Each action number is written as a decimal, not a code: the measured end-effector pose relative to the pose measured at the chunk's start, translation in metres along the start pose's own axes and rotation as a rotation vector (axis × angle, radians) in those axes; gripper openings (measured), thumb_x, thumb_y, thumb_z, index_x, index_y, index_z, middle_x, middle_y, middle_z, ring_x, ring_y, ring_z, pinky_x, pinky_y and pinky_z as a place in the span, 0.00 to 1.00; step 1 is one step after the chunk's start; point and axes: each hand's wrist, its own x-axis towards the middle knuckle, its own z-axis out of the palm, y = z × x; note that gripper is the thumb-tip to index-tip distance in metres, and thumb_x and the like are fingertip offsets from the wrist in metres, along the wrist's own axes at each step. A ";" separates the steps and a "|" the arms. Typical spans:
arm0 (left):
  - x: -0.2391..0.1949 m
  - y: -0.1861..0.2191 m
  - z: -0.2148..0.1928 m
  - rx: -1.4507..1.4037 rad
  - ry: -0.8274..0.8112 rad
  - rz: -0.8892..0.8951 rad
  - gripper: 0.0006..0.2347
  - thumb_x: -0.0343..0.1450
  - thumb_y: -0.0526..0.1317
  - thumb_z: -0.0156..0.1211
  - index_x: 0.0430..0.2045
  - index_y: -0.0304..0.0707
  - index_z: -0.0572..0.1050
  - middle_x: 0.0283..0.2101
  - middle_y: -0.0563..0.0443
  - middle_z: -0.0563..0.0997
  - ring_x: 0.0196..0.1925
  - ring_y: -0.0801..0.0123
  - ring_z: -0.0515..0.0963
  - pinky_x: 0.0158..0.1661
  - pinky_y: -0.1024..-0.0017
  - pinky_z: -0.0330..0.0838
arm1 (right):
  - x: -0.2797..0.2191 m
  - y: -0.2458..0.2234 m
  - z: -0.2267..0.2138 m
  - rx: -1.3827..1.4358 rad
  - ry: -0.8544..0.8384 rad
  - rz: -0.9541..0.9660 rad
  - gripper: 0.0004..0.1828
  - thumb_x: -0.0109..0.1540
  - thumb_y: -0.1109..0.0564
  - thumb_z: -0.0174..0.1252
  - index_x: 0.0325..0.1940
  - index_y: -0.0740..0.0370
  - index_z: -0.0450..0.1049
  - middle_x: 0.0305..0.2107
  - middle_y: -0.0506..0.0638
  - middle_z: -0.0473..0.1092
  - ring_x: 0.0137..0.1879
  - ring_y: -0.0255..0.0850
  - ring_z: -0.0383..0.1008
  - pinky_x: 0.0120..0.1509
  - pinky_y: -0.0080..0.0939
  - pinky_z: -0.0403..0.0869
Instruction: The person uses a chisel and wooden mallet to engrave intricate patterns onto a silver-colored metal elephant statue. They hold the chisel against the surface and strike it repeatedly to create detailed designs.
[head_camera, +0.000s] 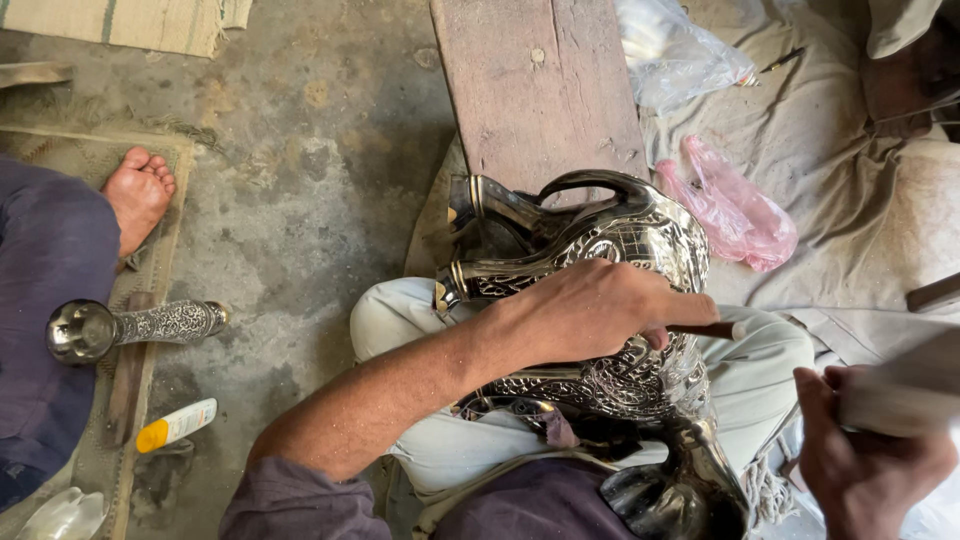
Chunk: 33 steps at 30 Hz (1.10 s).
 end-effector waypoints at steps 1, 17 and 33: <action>-0.002 0.000 0.001 0.020 0.005 -0.011 0.22 0.75 0.24 0.49 0.59 0.56 0.66 0.33 0.54 0.85 0.35 0.66 0.89 0.32 0.71 0.85 | 0.002 -0.002 -0.003 -0.005 -0.019 -0.054 0.07 0.64 0.68 0.67 0.45 0.74 0.77 0.38 0.61 0.75 0.44 0.45 0.78 0.50 0.38 0.77; -0.023 0.014 0.009 -0.050 0.243 -0.214 0.17 0.75 0.25 0.52 0.55 0.49 0.71 0.36 0.51 0.85 0.37 0.66 0.88 0.28 0.72 0.81 | 0.071 -0.025 -0.011 -0.083 -0.250 -0.043 0.19 0.61 0.63 0.70 0.51 0.72 0.70 0.33 0.62 0.75 0.35 0.45 0.78 0.37 0.39 0.76; -0.041 0.024 0.052 -0.223 0.830 -0.372 0.07 0.77 0.38 0.60 0.39 0.32 0.72 0.32 0.47 0.82 0.33 0.70 0.86 0.31 0.77 0.83 | 0.153 -0.163 -0.013 -0.956 -0.608 -0.547 0.20 0.57 0.56 0.64 0.54 0.50 0.76 0.29 0.46 0.77 0.28 0.37 0.76 0.43 0.40 0.77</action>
